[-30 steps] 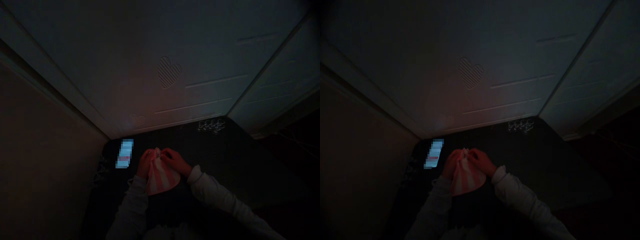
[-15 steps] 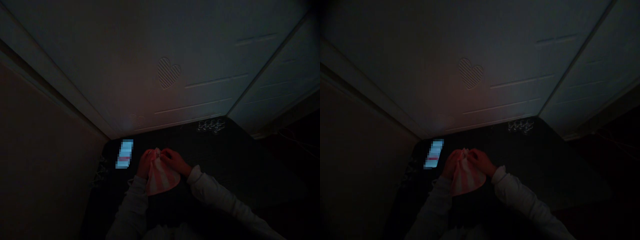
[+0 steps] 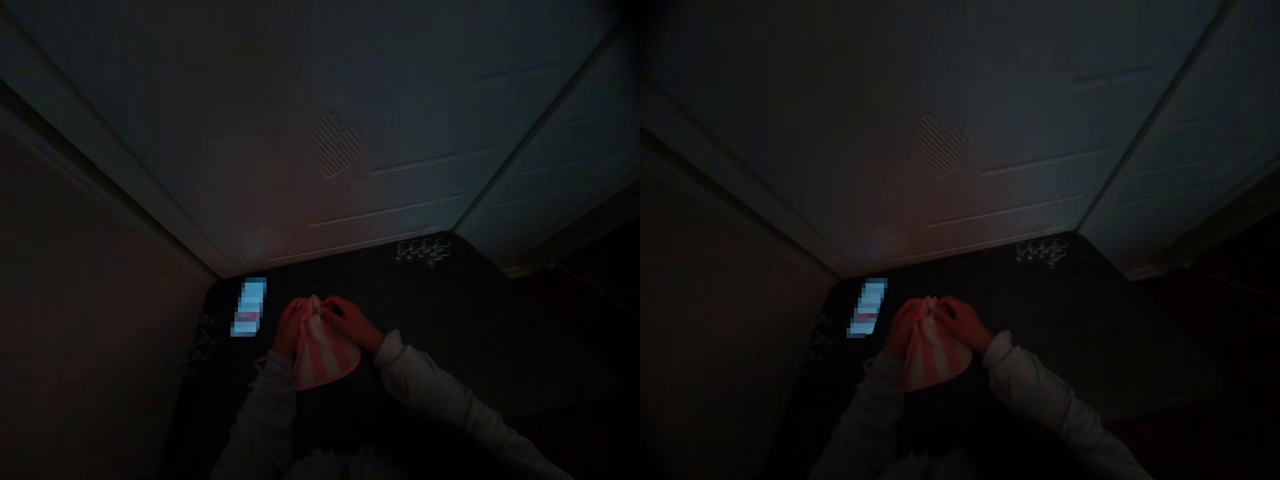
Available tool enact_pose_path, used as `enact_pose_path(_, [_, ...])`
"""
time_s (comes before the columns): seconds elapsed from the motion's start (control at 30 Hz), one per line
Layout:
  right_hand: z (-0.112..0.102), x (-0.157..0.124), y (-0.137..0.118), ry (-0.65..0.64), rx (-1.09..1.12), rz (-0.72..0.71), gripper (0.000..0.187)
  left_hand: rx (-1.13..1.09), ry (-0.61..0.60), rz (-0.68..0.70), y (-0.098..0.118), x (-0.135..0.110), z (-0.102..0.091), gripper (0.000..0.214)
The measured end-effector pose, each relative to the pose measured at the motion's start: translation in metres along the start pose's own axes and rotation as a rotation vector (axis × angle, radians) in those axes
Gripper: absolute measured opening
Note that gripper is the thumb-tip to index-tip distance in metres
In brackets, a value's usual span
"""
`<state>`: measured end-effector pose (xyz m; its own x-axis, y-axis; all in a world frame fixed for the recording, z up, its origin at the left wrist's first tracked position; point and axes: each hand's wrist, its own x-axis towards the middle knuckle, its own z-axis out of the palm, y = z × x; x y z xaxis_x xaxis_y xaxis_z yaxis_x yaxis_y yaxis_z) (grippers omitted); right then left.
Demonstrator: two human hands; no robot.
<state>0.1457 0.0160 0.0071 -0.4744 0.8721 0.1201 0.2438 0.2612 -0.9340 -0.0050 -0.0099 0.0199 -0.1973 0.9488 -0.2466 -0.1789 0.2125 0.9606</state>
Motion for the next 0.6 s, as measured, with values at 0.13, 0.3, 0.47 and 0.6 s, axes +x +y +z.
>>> enact_pose_path(0.13, [-0.0006, -0.0005, -0.0002, -0.007, 0.011, -0.006, 0.021, -0.011, -0.036, 0.019, -0.0008, -0.0005, -0.0012, 0.026])
enact_pose_path(0.3, [-0.0009, -0.0008, -0.0016, -0.004, 0.004, -0.004, 0.021, -0.008, -0.047, 0.023, -0.0008, -0.0008, -0.0024, 0.028])
enact_pose_path(0.47, [-0.0012, -0.0009, -0.0038, -0.001, -0.002, -0.009, 0.02, 0.022, -0.023, 0.036, 0.0026, -0.0021, -0.0014, 0.027])
enact_pose_path(0.6, [-0.0017, -0.001, -0.0056, -0.006, 0.026, -0.005, 0.021, 0.029, -0.015, 0.028, 0.0043, -0.0025, 0.0, 0.026])
